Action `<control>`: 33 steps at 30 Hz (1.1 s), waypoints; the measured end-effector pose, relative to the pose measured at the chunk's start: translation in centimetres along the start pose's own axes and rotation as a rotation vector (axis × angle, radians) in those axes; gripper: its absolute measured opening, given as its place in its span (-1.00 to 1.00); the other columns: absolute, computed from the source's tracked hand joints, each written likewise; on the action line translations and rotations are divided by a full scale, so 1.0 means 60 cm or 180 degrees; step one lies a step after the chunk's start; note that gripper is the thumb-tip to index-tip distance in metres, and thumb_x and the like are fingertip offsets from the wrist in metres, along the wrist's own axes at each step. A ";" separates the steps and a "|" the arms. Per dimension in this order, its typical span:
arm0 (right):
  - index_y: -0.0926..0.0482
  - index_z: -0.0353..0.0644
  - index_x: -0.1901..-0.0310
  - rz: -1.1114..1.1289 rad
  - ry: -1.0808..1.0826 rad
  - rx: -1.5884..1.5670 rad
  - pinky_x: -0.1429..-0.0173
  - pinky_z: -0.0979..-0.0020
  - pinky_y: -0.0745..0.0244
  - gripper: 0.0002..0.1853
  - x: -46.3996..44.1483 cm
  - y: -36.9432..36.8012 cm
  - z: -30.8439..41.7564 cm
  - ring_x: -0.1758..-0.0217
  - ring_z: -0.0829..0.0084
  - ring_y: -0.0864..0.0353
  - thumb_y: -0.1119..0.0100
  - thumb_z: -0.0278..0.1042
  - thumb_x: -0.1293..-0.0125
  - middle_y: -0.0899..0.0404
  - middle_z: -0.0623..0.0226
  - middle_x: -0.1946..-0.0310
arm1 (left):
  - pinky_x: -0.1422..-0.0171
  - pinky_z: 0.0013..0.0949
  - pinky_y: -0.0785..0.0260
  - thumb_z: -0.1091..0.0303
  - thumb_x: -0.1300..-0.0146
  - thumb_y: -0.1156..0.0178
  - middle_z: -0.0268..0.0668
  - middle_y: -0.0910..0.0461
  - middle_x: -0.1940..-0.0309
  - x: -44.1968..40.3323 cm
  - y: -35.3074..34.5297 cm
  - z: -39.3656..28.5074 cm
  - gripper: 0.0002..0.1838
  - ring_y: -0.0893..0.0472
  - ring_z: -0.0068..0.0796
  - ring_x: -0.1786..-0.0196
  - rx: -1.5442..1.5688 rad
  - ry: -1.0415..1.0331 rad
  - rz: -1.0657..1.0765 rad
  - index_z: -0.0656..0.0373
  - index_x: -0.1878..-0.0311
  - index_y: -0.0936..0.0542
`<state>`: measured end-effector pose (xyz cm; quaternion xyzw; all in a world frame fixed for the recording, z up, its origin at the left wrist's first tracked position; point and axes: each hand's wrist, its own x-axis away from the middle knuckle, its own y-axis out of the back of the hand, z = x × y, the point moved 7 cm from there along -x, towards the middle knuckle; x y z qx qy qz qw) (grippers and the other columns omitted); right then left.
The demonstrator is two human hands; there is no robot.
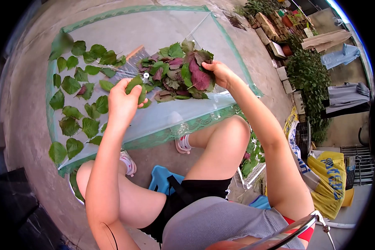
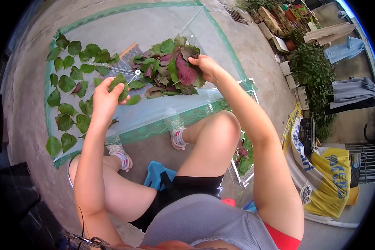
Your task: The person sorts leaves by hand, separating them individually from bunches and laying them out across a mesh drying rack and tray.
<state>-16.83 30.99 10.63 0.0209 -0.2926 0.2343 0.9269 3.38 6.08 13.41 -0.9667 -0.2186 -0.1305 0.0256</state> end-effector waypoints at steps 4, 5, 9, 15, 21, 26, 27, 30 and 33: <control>-0.47 -0.31 0.01 -0.0341 0.0360 -0.0283 -0.10 0.26 -0.53 -0.78 0.035 -0.029 0.020 0.04 0.32 -0.59 -0.03 -0.46 -0.35 -0.58 0.17 0.10 | 0.25 -0.47 -0.53 0.53 -0.30 0.05 -0.20 -0.60 0.20 0.022 -0.019 -0.007 -0.71 -0.63 -0.48 0.27 0.0572 0.0335 0.0325 0.20 -0.06 -0.50; -0.50 -0.31 0.03 -0.0531 0.1026 -0.0035 -0.05 0.31 -0.53 -0.79 0.051 -0.040 0.042 0.07 0.36 -0.59 -0.03 -0.48 -0.34 -0.59 0.18 0.13 | 0.23 -0.46 -0.54 0.57 -0.31 0.10 -0.17 -0.59 0.15 0.025 -0.023 -0.005 -0.66 -0.63 -0.46 0.24 0.0730 0.0480 0.0458 0.19 -0.12 -0.48; -0.57 -0.27 0.10 -0.0799 0.3308 0.1340 0.02 0.43 -0.48 -0.75 0.154 -0.150 0.095 0.10 0.39 -0.59 -0.06 -0.65 -0.18 -0.62 0.24 0.18 | 0.11 -0.33 -0.56 0.31 -0.41 0.14 -0.10 -0.56 0.05 0.035 -0.054 0.012 -0.63 -0.63 -0.33 0.13 0.1682 0.0823 0.1169 0.29 -0.17 -0.41; -0.62 -0.13 0.21 0.0408 0.5174 0.3335 -0.25 0.09 -0.36 -0.63 0.249 -0.336 0.055 -0.12 0.17 -0.47 -0.18 -0.64 0.15 -0.53 0.26 0.01 | -0.19 -0.18 -0.40 -0.28 -0.36 0.26 -0.21 -0.46 -0.12 0.049 -0.050 -0.038 -0.29 -0.48 -0.33 -0.15 0.3463 0.0501 0.1545 0.18 -0.23 -0.35; -0.52 -0.21 0.10 0.0843 0.4914 0.2776 -0.28 0.06 -0.34 -0.52 0.225 -0.334 0.030 -0.18 0.12 -0.43 -0.09 -0.77 0.16 -0.46 0.16 -0.06 | -0.13 -0.23 -0.43 0.24 -0.36 -0.03 -0.17 -0.54 0.01 0.037 -0.010 -0.006 -0.63 -0.56 -0.32 -0.02 0.2816 0.0344 0.0936 0.30 -0.10 -0.42; -0.46 -0.28 0.04 0.0858 0.4614 0.2353 -0.22 0.19 -0.39 -0.47 0.217 -0.315 0.036 -0.14 0.04 -0.43 0.02 -0.85 0.15 -0.39 0.06 -0.10 | -0.03 -0.32 -0.47 0.58 -0.13 -0.19 -0.22 -0.57 0.07 0.042 -0.011 -0.005 -0.57 -0.59 -0.40 0.06 0.2495 0.0286 0.0742 0.25 -0.11 -0.43; -0.46 -0.29 0.04 0.0776 0.4543 0.2229 -0.19 0.21 -0.40 -0.48 0.215 -0.308 0.039 -0.11 0.04 -0.44 0.04 -0.86 0.14 -0.39 0.06 -0.09 | -0.03 -0.32 -0.47 0.58 -0.13 -0.19 -0.22 -0.57 0.07 0.041 -0.014 -0.001 -0.57 -0.59 -0.40 0.06 0.2477 0.0317 0.0739 0.25 -0.11 -0.43; -0.46 -0.32 0.04 0.0530 0.4270 0.1980 -0.14 0.25 -0.41 -0.56 0.208 -0.291 0.050 -0.08 0.10 -0.45 0.01 -0.75 0.05 -0.41 0.08 -0.05 | -0.02 -0.34 -0.47 0.59 -0.13 -0.20 -0.25 -0.59 0.10 0.037 -0.016 0.009 -0.61 -0.59 -0.42 0.07 0.2280 0.0264 0.0594 0.26 -0.08 -0.46; -0.45 -0.34 0.04 0.0259 0.3706 0.1415 -0.13 0.29 -0.40 -0.64 0.192 -0.279 0.048 -0.08 0.18 -0.46 -0.14 -0.56 -0.07 -0.44 0.09 -0.01 | -0.02 -0.37 -0.46 0.60 -0.14 -0.21 -0.28 -0.60 0.13 0.033 -0.016 0.014 -0.65 -0.59 -0.45 0.09 0.1828 0.0042 0.0369 0.26 -0.03 -0.49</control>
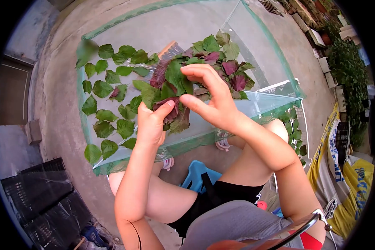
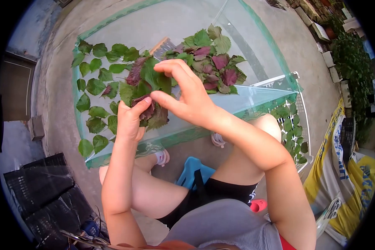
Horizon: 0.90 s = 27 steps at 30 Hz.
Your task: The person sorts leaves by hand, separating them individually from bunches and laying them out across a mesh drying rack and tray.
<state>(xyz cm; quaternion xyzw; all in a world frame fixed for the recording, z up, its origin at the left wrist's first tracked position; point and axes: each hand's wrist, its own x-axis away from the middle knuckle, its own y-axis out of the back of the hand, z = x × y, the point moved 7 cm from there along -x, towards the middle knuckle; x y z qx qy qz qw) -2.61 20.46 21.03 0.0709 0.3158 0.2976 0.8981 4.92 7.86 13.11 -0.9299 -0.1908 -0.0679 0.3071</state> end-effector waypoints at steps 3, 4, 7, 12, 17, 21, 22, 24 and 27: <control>-0.48 -0.33 0.05 -0.0106 -0.0699 0.0035 -0.10 0.31 -0.42 -0.61 0.004 -0.006 -0.023 0.00 0.21 -0.51 -0.28 -0.42 -0.07 -0.50 0.12 0.07 | -0.02 -0.39 -0.44 0.60 -0.14 -0.21 -0.30 -0.61 0.14 -0.001 0.001 0.008 -0.67 -0.59 -0.49 0.10 -0.0404 -0.0024 -0.0069 0.26 -0.01 -0.50; -0.48 -0.33 0.05 -0.0133 -0.0719 0.0037 -0.10 0.31 -0.42 -0.61 0.008 -0.005 -0.033 0.00 0.21 -0.51 -0.28 -0.42 -0.07 -0.50 0.12 0.07 | -0.03 -0.40 -0.44 0.60 -0.14 -0.22 -0.30 -0.61 0.14 0.000 -0.003 0.008 -0.67 -0.59 -0.49 0.11 -0.0392 -0.0114 -0.0062 0.26 0.00 -0.50; -0.58 -0.35 0.22 -0.0352 -0.0671 -0.0009 0.06 0.40 -0.47 -0.76 0.012 0.000 -0.062 0.23 0.40 -0.57 -0.29 -0.37 -0.14 -0.60 0.24 0.30 | -0.03 -0.40 -0.44 0.60 -0.13 -0.22 -0.30 -0.61 0.13 0.000 -0.008 0.010 -0.67 -0.59 -0.50 0.12 -0.0356 -0.0145 -0.0048 0.26 0.01 -0.51; -0.59 -0.33 0.22 -0.0380 -0.1621 -0.1040 0.27 0.59 -0.39 -0.85 0.020 0.006 -0.094 0.37 0.74 -0.43 -0.19 -0.44 -0.24 -0.59 0.50 0.47 | -0.01 -0.39 -0.44 0.60 -0.12 -0.20 -0.29 -0.62 0.15 0.002 -0.004 0.008 -0.70 -0.60 -0.50 0.12 -0.0247 0.0069 -0.0022 0.25 0.04 -0.53; -0.58 -0.35 0.18 -0.0454 -0.1784 -0.1325 0.24 0.55 -0.46 -0.84 0.016 0.017 -0.095 0.32 0.67 -0.53 -0.16 -0.43 -0.29 -0.62 0.43 0.33 | -0.06 -0.34 -0.44 0.64 -0.10 -0.14 -0.24 -0.61 0.12 0.003 0.012 -0.015 -0.64 -0.60 -0.39 0.11 -0.0095 0.0059 -0.0220 0.29 -0.03 -0.50; -0.60 -0.35 0.21 -0.0337 -0.1794 -0.0866 0.30 0.46 -0.52 -0.86 0.017 0.022 -0.098 0.39 0.55 -0.62 -0.13 -0.48 -0.27 -0.66 0.28 0.35 | -0.04 -0.33 -0.45 0.68 -0.09 -0.12 -0.23 -0.62 0.16 0.011 0.043 -0.059 -0.66 -0.61 -0.39 0.13 -0.0063 -0.0244 -0.0580 0.31 0.01 -0.52; -0.60 -0.34 0.22 -0.0145 -0.1673 -0.0188 0.29 0.45 -0.53 -0.87 0.016 0.021 -0.093 0.40 0.49 -0.64 -0.13 -0.51 -0.25 -0.66 0.22 0.33 | -0.05 -0.32 -0.45 0.68 -0.09 -0.11 -0.22 -0.62 0.16 0.012 0.052 -0.075 -0.66 -0.61 -0.39 0.13 -0.0082 -0.0419 -0.0604 0.31 0.01 -0.51; -0.62 -0.29 0.27 0.0158 -0.0795 0.0566 0.29 0.40 -0.54 -0.87 0.016 0.008 -0.065 0.38 0.33 -0.64 -0.16 -0.55 -0.12 -0.64 0.19 0.35 | -0.05 -0.31 -0.46 0.68 -0.11 -0.09 -0.22 -0.61 0.14 0.015 0.080 -0.099 -0.66 -0.61 -0.38 0.12 -0.0163 -0.0629 -0.0789 0.31 0.00 -0.51; -0.65 -0.18 0.29 0.1469 0.0535 0.1775 0.21 0.32 -0.52 -0.76 0.053 -0.059 -0.045 0.27 0.30 -0.57 -0.11 -0.49 0.05 -0.56 0.31 0.45 | -0.06 -0.30 -0.47 0.67 -0.13 -0.08 -0.20 -0.60 0.11 0.023 0.086 -0.113 -0.64 -0.61 -0.37 0.09 -0.0225 -0.0718 -0.0910 0.33 -0.04 -0.48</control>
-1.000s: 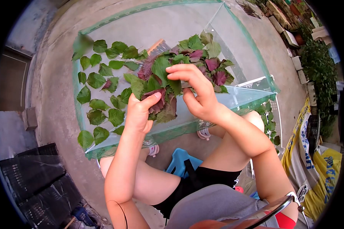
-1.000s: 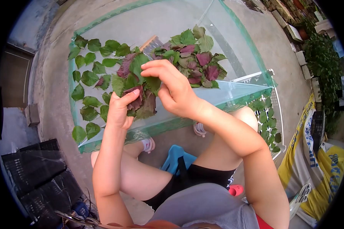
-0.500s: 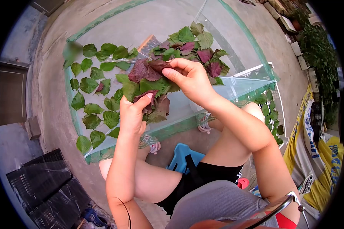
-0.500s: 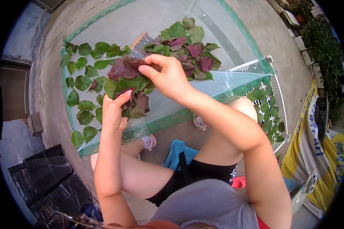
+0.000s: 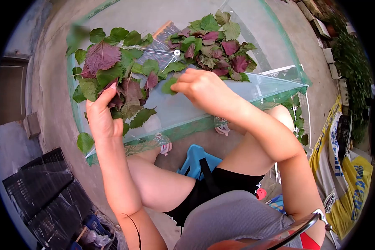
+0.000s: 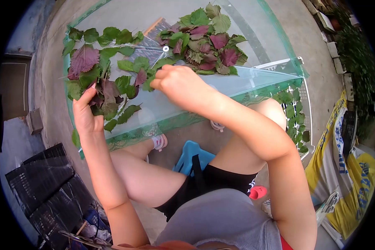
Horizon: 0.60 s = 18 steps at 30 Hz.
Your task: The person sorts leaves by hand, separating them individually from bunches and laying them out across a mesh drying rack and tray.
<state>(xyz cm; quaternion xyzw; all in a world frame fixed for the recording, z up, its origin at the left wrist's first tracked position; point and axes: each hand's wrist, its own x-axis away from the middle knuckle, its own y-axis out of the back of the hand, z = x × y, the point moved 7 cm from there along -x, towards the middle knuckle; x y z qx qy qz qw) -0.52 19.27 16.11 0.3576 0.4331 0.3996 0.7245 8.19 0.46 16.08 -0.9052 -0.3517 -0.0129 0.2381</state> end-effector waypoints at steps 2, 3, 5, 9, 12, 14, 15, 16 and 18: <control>-0.65 -0.17 0.30 0.0268 0.0184 -0.0047 0.17 0.30 -0.52 -0.77 0.008 -0.026 0.009 0.27 0.30 -0.56 -0.10 -0.47 0.03 -0.56 0.31 0.45 | -0.02 -0.33 -0.46 0.67 -0.10 -0.11 -0.24 -0.61 0.15 0.003 0.001 0.003 -0.66 -0.60 -0.41 0.12 -0.0019 0.0016 -0.0087 0.29 0.01 -0.52; -0.66 -0.16 0.30 0.0518 0.0361 -0.0080 0.14 0.28 -0.51 -0.78 0.011 -0.040 0.019 0.26 0.29 -0.55 -0.10 -0.46 0.01 -0.56 0.32 0.45 | -0.02 -0.33 -0.46 0.67 -0.10 -0.11 -0.24 -0.61 0.15 0.003 0.001 0.007 -0.66 -0.60 -0.41 0.12 -0.0016 0.0024 -0.0108 0.29 0.01 -0.52; -0.64 -0.29 0.19 0.1039 0.0143 -0.0270 -0.07 0.29 -0.44 -0.68 0.017 -0.052 0.016 0.12 0.27 -0.54 -0.13 -0.56 0.06 -0.63 0.25 0.28 | 0.02 -0.37 -0.45 0.66 -0.09 -0.13 -0.25 -0.62 0.16 0.002 -0.003 0.011 -0.67 -0.60 -0.44 0.14 -0.0036 0.0027 -0.0015 0.29 0.03 -0.52; -0.63 -0.29 0.13 0.1696 -0.0315 -0.0712 -0.07 0.24 -0.46 -0.60 0.026 -0.064 0.000 0.05 0.14 -0.57 -0.06 -0.60 0.09 -0.63 0.11 0.19 | -0.09 -0.29 -0.46 0.68 -0.11 -0.08 -0.19 -0.59 0.07 0.001 -0.006 0.013 -0.60 -0.61 -0.35 0.07 -0.0232 0.0153 0.0033 0.33 -0.08 -0.45; -0.62 -0.29 0.10 0.1679 -0.0520 -0.0964 -0.07 0.22 -0.46 -0.57 0.017 -0.039 -0.003 0.06 0.08 -0.58 -0.03 -0.62 0.09 -0.62 0.05 0.17 | -0.09 -0.29 -0.46 0.66 -0.11 -0.09 -0.19 -0.60 0.09 0.006 -0.014 0.025 -0.61 -0.61 -0.35 0.08 -0.0237 0.0344 0.0227 0.32 -0.06 -0.47; -0.60 -0.32 0.08 0.1719 -0.0669 -0.1075 -0.09 0.22 -0.45 -0.59 0.014 -0.033 -0.005 0.04 0.09 -0.56 -0.01 -0.63 0.05 -0.61 0.05 0.13 | -0.03 -0.34 -0.45 0.65 -0.09 -0.12 -0.23 -0.62 0.15 0.013 -0.021 0.032 -0.66 -0.61 -0.41 0.14 -0.0177 0.0418 0.0207 0.30 0.01 -0.51; -0.59 -0.31 0.08 0.1273 -0.0702 -0.1024 -0.05 0.25 -0.47 -0.63 0.007 -0.019 -0.010 0.09 0.13 -0.58 -0.03 -0.61 -0.02 -0.62 0.07 0.16 | 0.03 -0.39 -0.44 0.64 -0.08 -0.15 -0.27 -0.64 0.21 0.016 -0.024 0.036 -0.70 -0.60 -0.47 0.20 -0.0118 0.0488 0.0192 0.28 0.07 -0.55; -0.59 -0.29 0.07 0.0821 -0.0733 -0.0969 -0.01 0.28 -0.49 -0.67 0.000 -0.003 -0.014 0.13 0.16 -0.61 -0.04 -0.59 -0.09 -0.63 0.08 0.19 | 0.03 -0.40 -0.44 0.64 -0.07 -0.15 -0.27 -0.64 0.21 0.017 -0.023 0.040 -0.70 -0.60 -0.47 0.20 -0.0153 0.0490 0.0199 0.28 0.07 -0.55; -0.58 -0.31 0.11 0.0353 -0.1091 -0.1288 0.06 0.27 -0.50 -0.73 -0.014 0.018 -0.023 0.21 0.16 -0.62 -0.07 -0.51 -0.13 -0.63 0.08 0.26 | 0.03 -0.40 -0.43 0.64 -0.07 -0.15 -0.27 -0.64 0.21 0.021 -0.030 0.048 -0.70 -0.60 -0.47 0.20 -0.0150 0.0581 0.0239 0.28 0.07 -0.55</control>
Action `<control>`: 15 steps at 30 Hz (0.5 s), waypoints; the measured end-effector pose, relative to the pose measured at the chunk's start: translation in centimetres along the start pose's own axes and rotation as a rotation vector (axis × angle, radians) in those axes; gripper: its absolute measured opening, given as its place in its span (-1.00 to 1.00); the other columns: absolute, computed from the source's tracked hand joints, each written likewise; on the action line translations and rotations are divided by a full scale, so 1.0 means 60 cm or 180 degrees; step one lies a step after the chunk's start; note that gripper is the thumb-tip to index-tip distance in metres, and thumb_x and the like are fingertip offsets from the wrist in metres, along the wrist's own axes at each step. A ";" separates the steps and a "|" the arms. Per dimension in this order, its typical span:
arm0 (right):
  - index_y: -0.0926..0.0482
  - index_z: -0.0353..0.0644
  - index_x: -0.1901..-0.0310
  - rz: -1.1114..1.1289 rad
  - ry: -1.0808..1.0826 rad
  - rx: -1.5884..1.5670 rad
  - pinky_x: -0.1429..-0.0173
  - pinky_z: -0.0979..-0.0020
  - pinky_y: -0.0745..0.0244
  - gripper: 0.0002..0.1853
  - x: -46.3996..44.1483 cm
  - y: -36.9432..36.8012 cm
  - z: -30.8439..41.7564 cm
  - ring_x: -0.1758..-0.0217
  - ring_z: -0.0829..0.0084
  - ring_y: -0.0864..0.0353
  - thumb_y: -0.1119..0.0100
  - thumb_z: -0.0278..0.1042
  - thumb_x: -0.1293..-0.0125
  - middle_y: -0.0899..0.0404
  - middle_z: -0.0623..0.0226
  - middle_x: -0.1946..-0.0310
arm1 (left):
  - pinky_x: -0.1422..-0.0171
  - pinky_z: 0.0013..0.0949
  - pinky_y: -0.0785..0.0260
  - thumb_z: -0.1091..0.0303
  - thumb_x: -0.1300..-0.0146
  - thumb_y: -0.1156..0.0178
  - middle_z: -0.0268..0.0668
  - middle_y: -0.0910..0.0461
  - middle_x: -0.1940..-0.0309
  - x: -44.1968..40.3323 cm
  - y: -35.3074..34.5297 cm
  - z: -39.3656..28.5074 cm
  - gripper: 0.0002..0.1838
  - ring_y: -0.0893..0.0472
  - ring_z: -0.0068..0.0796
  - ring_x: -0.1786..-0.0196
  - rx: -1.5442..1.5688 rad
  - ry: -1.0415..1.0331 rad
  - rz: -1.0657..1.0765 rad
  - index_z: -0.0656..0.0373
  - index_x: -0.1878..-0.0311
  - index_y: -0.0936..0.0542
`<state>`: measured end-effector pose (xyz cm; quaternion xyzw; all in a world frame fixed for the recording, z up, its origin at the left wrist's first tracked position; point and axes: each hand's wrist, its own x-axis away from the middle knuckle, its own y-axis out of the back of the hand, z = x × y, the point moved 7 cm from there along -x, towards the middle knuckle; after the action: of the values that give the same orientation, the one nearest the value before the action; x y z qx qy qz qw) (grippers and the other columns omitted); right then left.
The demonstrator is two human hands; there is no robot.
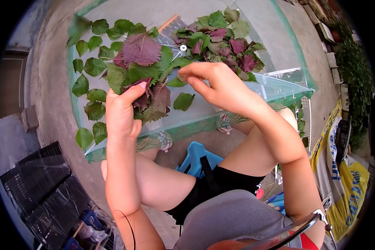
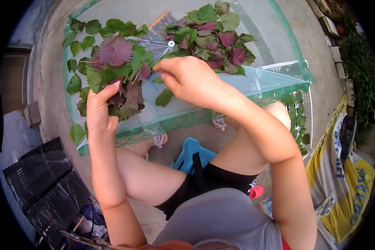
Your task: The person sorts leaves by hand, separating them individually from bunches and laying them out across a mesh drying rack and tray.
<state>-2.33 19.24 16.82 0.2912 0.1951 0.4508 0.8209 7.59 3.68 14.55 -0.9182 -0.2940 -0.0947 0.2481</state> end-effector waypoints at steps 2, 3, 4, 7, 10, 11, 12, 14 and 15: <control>-0.53 -0.34 0.19 -0.0684 -0.0278 -0.0800 0.24 0.38 -0.48 -0.75 -0.003 0.027 -0.005 0.38 0.35 -0.59 -0.19 -0.31 -0.23 -0.61 0.18 0.43 | 0.03 -0.40 -0.43 0.64 -0.07 -0.15 -0.28 -0.63 0.22 0.000 -0.008 0.011 -0.70 -0.60 -0.47 0.20 0.0011 0.0129 0.0044 0.27 0.07 -0.55; -0.53 -0.34 0.19 -0.0699 -0.0284 -0.0798 0.24 0.38 -0.48 -0.75 -0.004 0.026 -0.004 0.38 0.35 -0.59 -0.19 -0.31 -0.23 -0.61 0.18 0.43 | 0.03 -0.40 -0.43 0.64 -0.07 -0.15 -0.28 -0.63 0.22 0.001 -0.011 0.014 -0.70 -0.60 -0.47 0.20 0.0006 0.0133 0.0058 0.27 0.07 -0.55; -0.51 -0.32 0.17 -0.0909 -0.0304 -0.1105 0.25 0.41 -0.48 -0.73 -0.004 0.030 -0.007 0.40 0.41 -0.56 -0.22 -0.29 -0.23 -0.60 0.22 0.43 | 0.03 -0.40 -0.43 0.63 -0.07 -0.15 -0.28 -0.63 0.21 0.002 -0.017 0.018 -0.70 -0.60 -0.48 0.19 -0.0006 0.0153 0.0142 0.27 0.08 -0.55; -0.46 -0.29 0.10 -0.1036 -0.0486 -0.1526 0.25 0.42 -0.47 -0.61 -0.002 0.034 -0.019 0.33 0.46 -0.53 -0.31 -0.21 -0.17 -0.56 0.26 0.28 | 0.01 -0.39 -0.44 0.61 -0.08 -0.18 -0.28 -0.63 0.19 0.005 -0.030 0.028 -0.70 -0.60 -0.48 0.16 -0.0065 0.0178 0.0325 0.27 0.06 -0.54; -0.43 -0.27 0.02 -0.1316 0.0033 -0.0782 0.24 0.45 -0.46 -0.49 -0.002 0.048 0.001 0.12 0.44 -0.49 -0.39 -0.18 -0.08 -0.44 0.20 0.03 | -0.03 -0.39 -0.44 0.60 -0.09 -0.19 -0.27 -0.62 0.15 0.010 -0.044 0.037 -0.67 -0.60 -0.48 0.12 -0.0093 0.0345 0.0477 0.26 0.02 -0.53; -0.43 -0.27 0.02 -0.1329 0.0030 -0.0780 0.24 0.45 -0.46 -0.49 -0.004 0.047 -0.003 0.12 0.44 -0.49 -0.39 -0.18 -0.08 -0.44 0.20 0.03 | -0.03 -0.39 -0.44 0.60 -0.09 -0.19 -0.27 -0.62 0.15 0.011 -0.046 0.039 -0.67 -0.60 -0.48 0.12 -0.0099 0.0347 0.0489 0.26 0.02 -0.53; -0.46 -0.27 0.03 -0.1442 0.0031 -0.0837 0.24 0.47 -0.46 -0.53 -0.006 0.046 -0.008 0.15 0.47 -0.51 -0.38 -0.21 -0.09 -0.47 0.23 0.09 | -0.03 -0.39 -0.44 0.60 -0.09 -0.20 -0.28 -0.62 0.14 0.011 -0.048 0.044 -0.67 -0.60 -0.48 0.12 -0.0101 0.0373 0.0541 0.26 0.02 -0.53; -0.49 -0.27 0.05 -0.1564 0.0027 -0.0892 0.24 0.49 -0.45 -0.57 -0.006 0.052 -0.013 0.19 0.49 -0.52 -0.37 -0.24 -0.10 -0.51 0.27 0.14 | -0.03 -0.39 -0.43 0.58 -0.09 -0.21 -0.29 -0.61 0.13 0.014 -0.057 0.049 -0.66 -0.59 -0.48 0.12 -0.0108 0.0433 0.0644 0.25 0.02 -0.53; -0.51 -0.25 0.07 -0.1253 -0.0402 -0.1442 0.18 0.54 -0.43 -0.64 -0.010 0.043 -0.030 0.19 0.57 -0.51 -0.35 -0.30 -0.14 -0.54 0.35 0.19 | -0.03 -0.39 -0.43 0.58 -0.09 -0.21 -0.29 -0.61 0.13 0.014 -0.058 0.051 -0.66 -0.59 -0.48 0.12 -0.0112 0.0436 0.0654 0.25 0.02 -0.53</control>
<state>-5.31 20.35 17.20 0.0847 0.0909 0.2961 0.9470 6.33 8.10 13.60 -0.9390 -0.1791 -0.1365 0.2599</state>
